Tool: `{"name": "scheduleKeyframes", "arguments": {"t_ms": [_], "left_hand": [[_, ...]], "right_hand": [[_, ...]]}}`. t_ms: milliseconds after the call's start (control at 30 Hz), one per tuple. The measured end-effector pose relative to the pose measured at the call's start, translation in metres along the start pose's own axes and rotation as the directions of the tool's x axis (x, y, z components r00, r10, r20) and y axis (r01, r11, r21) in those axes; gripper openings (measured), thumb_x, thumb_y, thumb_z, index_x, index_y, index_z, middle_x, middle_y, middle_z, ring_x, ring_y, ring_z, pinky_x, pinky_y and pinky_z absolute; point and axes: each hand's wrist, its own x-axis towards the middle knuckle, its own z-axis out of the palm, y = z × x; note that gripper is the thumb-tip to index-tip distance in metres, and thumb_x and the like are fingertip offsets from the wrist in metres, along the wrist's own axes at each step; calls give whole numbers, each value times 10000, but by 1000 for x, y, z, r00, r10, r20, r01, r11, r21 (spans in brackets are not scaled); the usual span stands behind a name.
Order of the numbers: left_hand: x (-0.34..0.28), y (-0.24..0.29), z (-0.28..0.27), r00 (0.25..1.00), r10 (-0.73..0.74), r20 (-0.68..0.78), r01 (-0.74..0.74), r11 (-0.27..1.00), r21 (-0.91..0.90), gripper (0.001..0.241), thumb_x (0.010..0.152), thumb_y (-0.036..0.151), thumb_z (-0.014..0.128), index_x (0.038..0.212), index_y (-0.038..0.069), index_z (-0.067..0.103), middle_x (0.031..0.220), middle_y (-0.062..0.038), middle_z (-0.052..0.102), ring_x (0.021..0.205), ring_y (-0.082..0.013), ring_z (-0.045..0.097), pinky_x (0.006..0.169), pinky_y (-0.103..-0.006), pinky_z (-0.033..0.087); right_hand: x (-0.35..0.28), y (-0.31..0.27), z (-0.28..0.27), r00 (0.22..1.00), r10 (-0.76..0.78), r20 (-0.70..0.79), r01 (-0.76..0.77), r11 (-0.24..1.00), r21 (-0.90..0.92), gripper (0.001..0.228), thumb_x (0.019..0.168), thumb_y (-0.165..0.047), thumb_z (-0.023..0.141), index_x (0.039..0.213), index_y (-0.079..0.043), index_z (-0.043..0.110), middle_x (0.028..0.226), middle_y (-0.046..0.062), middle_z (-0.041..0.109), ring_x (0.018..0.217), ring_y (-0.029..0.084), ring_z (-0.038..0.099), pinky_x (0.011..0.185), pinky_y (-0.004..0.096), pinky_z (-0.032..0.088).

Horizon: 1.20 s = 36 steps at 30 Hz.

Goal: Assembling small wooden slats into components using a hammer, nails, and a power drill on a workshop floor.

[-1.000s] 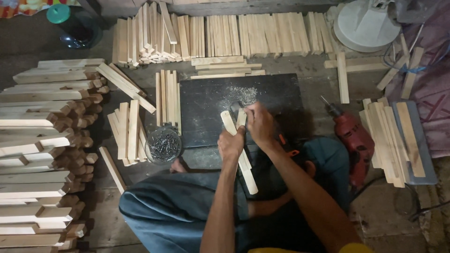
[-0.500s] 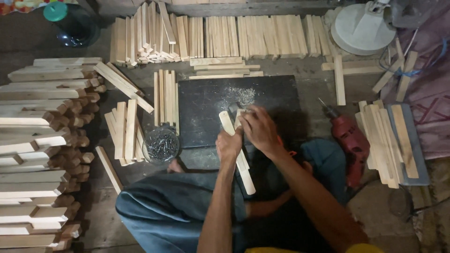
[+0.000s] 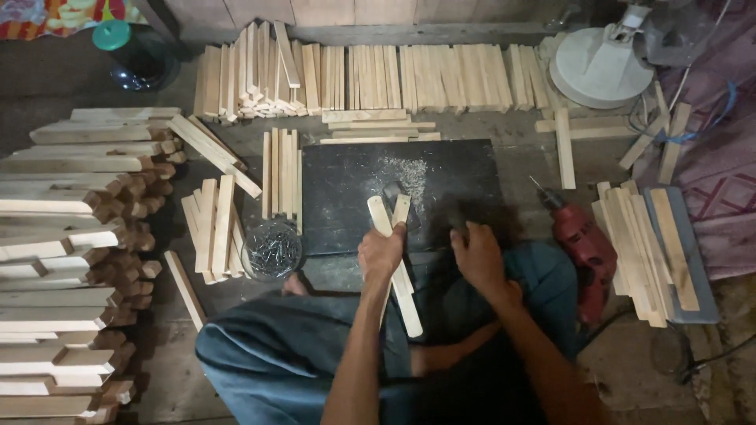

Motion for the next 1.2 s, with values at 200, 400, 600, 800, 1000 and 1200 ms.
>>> {"name": "scheduleKeyframes", "arguments": {"t_ms": [200, 400, 600, 800, 1000, 1200], "left_hand": [[7, -6, 3, 1000, -9, -19, 9, 1000, 2, 678, 841, 604, 686, 1214, 44, 778, 1140, -241, 778, 1193, -439, 704, 997, -556, 564], [-3, 2, -6, 1000, -16, 19, 16, 1000, -4, 662, 876, 589, 666, 1253, 54, 763, 1154, -226, 783, 1204, -423, 708, 1014, -540, 563], [-12, 8, -8, 999, -34, 19, 35, 998, -47, 627, 908, 527, 672, 1281, 29, 747, 1164, -250, 775, 1211, -440, 706, 1011, -554, 555], [20, -14, 9, 999, 7, 50, -6, 1000, -10, 698, 865, 637, 682, 1330, 119, 736, 1200, -203, 768, 1219, -399, 700, 994, -545, 574], [-48, -14, -67, 910, 143, 389, -12, 947, -321, 975, 921, 645, 702, 1528, -91, 503, 1459, -394, 561, 1395, -555, 502, 1085, -654, 469], [-3, -98, -31, 825, 242, 510, 185, 737, -650, 334, 1020, 354, 643, 1033, 21, 653, 672, -181, 649, 566, -335, 693, 359, -414, 506]], "right_hand": [[-30, -80, -53, 989, -128, -74, 139, 636, 759, 461, 1130, -227, 476, 1511, 31, 474, 1018, 278, 703, 500, 296, 677, 430, 420, 590], [-27, -104, -18, 996, -63, 66, 54, 990, 127, 513, 1090, -489, 436, 1370, -96, 610, 974, 318, 750, 964, 530, 724, 815, 637, 562], [-41, -152, -92, 930, -222, -292, 330, 853, 404, 416, 1150, -332, 344, 1027, -63, 637, 634, 111, 676, 504, 277, 683, 470, 354, 516], [-17, -74, 25, 998, -34, 60, 29, 996, 90, 489, 1102, -514, 466, 1275, -95, 649, 896, 309, 752, 955, 470, 749, 795, 599, 583], [-12, -75, 17, 988, 49, 149, -78, 978, 195, 798, 1097, -647, 371, 1488, 22, 559, 1078, 389, 713, 984, 538, 718, 742, 606, 581], [-17, -69, -2, 979, -42, 198, -113, 697, 708, 545, 1105, -557, 484, 1002, -61, 683, 491, 133, 614, 348, 270, 637, 328, 339, 483]]}}
